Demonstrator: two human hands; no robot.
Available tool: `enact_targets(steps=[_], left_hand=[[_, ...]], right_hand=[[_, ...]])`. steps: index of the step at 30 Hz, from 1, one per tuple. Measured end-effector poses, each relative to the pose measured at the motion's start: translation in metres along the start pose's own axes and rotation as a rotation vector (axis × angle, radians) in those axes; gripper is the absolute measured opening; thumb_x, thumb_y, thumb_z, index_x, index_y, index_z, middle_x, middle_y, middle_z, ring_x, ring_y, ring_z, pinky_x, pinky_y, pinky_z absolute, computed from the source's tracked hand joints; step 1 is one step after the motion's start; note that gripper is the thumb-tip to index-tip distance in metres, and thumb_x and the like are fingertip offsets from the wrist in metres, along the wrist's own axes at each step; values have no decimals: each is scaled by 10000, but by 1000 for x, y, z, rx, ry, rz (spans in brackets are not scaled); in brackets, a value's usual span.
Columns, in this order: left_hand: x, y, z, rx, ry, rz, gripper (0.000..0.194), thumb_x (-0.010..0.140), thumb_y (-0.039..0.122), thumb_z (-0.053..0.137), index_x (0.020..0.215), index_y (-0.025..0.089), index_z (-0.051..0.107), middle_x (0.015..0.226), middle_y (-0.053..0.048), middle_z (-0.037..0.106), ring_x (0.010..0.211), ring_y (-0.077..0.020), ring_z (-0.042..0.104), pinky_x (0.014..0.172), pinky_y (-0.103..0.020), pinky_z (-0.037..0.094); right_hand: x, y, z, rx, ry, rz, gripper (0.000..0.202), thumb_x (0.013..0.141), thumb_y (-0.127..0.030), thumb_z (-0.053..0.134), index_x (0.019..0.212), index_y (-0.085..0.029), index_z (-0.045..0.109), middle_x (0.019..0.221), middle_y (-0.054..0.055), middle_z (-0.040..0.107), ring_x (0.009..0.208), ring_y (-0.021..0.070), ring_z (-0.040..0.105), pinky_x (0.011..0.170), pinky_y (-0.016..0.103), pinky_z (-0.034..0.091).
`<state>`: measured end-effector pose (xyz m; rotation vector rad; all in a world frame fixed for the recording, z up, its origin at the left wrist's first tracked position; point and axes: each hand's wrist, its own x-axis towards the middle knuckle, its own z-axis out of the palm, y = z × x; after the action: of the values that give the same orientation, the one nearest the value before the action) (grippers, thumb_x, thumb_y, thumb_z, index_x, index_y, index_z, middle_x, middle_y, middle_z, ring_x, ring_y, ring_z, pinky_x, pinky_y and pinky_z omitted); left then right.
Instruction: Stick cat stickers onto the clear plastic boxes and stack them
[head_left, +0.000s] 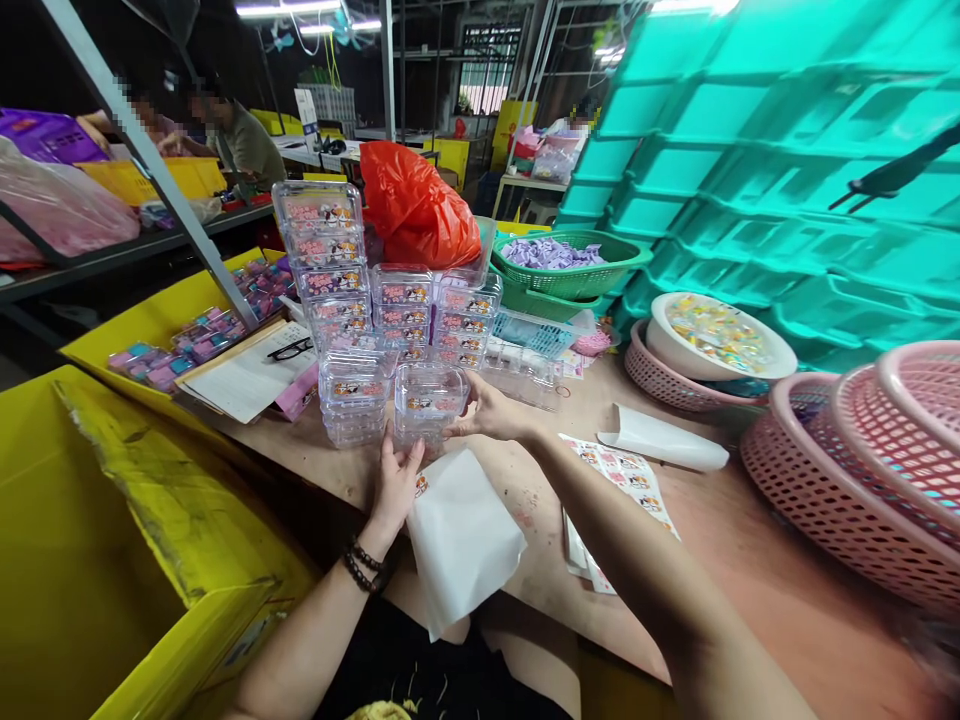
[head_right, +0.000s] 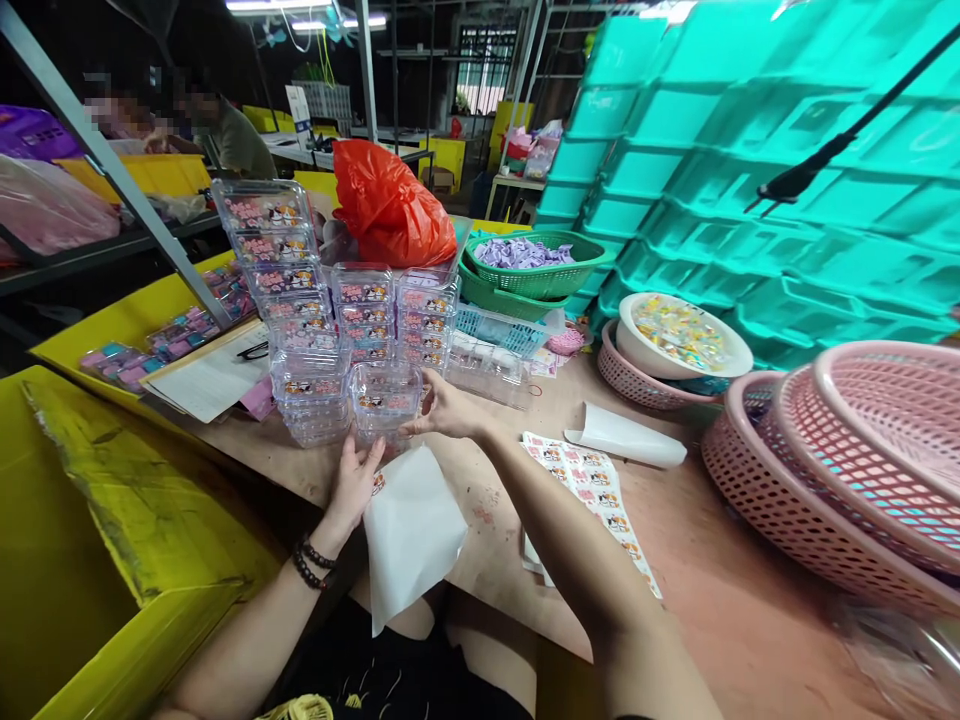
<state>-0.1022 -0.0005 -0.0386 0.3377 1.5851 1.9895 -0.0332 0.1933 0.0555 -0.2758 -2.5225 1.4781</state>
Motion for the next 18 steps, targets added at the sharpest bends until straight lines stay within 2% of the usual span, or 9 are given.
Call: enact_targets(steps=[3, 5, 7, 11, 14, 18], left_hand=[[-5, 5, -1, 63, -5, 43, 866, 836, 542, 712, 1512, 175, 313, 962, -107, 778, 958, -227, 735, 881, -364, 557], [-9, 11, -1, 132, 12, 114, 853, 856, 544, 687, 1520, 160, 315, 946, -105, 778, 938, -223, 734, 892, -359, 547], [-13, 17, 2, 182, 21, 190, 833, 877, 543, 659, 1527, 152, 315, 939, -102, 776, 924, -221, 734, 896, -355, 544], [-14, 27, 8, 215, 10, 279, 806, 909, 557, 605, 1530, 135, 313, 880, -95, 773, 853, -224, 744, 831, -349, 566], [-10, 29, 11, 238, 34, 305, 791, 909, 573, 593, 1512, 124, 345, 846, -93, 773, 823, -228, 746, 808, -353, 572], [-4, 26, 10, 272, 76, 306, 774, 901, 582, 594, 1475, 100, 398, 792, -89, 770, 744, -222, 739, 731, -330, 566]], right_hand=[[2, -5, 1, 41, 48, -24, 1135, 588, -508, 888, 1517, -235, 296, 1509, 171, 392, 863, 170, 599, 772, 352, 552], [2, -10, 1, 27, 79, -102, 1096, 611, -523, 872, 1516, -242, 321, 1551, 166, 354, 1008, 221, 601, 834, 364, 541], [1, -14, 0, -13, 113, -176, 985, 641, -525, 851, 1474, -242, 407, 1483, 141, 452, 1099, 255, 577, 869, 369, 525], [1, -20, -2, -95, 155, -179, 823, 677, -526, 824, 1384, -226, 530, 1238, 101, 619, 858, 198, 602, 780, 356, 522], [3, -22, -4, -76, 166, -168, 810, 659, -529, 833, 1349, -207, 559, 1226, 98, 641, 780, 174, 592, 759, 348, 519], [7, -21, -5, -4, 148, -177, 809, 616, -517, 861, 1297, -183, 580, 1229, 115, 649, 901, 213, 625, 800, 351, 523]])
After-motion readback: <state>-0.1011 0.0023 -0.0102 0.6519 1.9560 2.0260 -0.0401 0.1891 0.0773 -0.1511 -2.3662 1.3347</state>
